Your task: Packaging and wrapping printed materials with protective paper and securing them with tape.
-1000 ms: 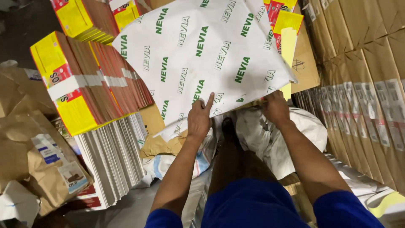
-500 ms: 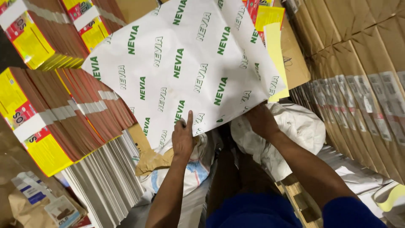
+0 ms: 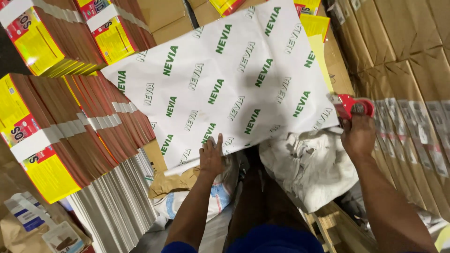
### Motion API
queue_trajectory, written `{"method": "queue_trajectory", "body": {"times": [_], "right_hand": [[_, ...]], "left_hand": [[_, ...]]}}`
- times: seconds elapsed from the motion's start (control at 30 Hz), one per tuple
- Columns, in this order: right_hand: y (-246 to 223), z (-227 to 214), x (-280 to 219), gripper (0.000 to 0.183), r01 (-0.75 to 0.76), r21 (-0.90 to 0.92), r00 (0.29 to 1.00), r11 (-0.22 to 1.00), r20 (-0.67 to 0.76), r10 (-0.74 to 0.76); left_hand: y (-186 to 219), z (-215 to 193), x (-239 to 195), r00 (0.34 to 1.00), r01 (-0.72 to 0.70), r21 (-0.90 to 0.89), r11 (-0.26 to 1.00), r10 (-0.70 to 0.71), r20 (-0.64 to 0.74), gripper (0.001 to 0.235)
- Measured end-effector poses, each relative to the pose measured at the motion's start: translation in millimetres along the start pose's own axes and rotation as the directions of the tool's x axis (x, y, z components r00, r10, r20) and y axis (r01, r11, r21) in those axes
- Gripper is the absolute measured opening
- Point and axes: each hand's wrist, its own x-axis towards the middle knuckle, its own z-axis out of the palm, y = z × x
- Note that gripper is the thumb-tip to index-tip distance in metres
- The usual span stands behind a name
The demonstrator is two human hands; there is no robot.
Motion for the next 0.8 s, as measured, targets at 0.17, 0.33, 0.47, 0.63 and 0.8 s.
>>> {"method": "queue_trajectory", "body": {"times": [0.17, 0.33, 0.47, 0.63, 0.8], "right_hand": [[12, 70, 73, 0.011, 0.054, 0.083, 0.992, 0.995, -0.116, -0.044], [20, 92, 85, 0.017, -0.069, 0.132, 0.997, 0.989, -0.007, 0.071], [7, 68, 86, 0.051, 0.015, 0.042, 0.998, 0.999, -0.065, -0.012], [-13, 41, 71, 0.058, -0.016, 0.043, 1.0, 0.999, 0.004, 0.016], [-75, 5, 36, 0.055, 0.128, 0.151, 0.987, 0.98, 0.079, -0.141]], "left_hand": [[17, -19, 43, 0.987, -0.014, -0.092, 0.996, -0.001, -0.162, 0.08], [19, -50, 136, 0.926, 0.02, -0.152, 0.988, -0.075, -0.37, 0.087], [22, -49, 157, 0.979, 0.128, -0.23, 0.965, -0.159, -0.125, 0.091], [21, -43, 140, 0.924, 0.137, -0.379, 0.915, -0.256, -0.283, 0.089], [35, -11, 51, 0.805, 0.176, -0.52, 0.836, -0.426, -0.413, 0.082]]}}
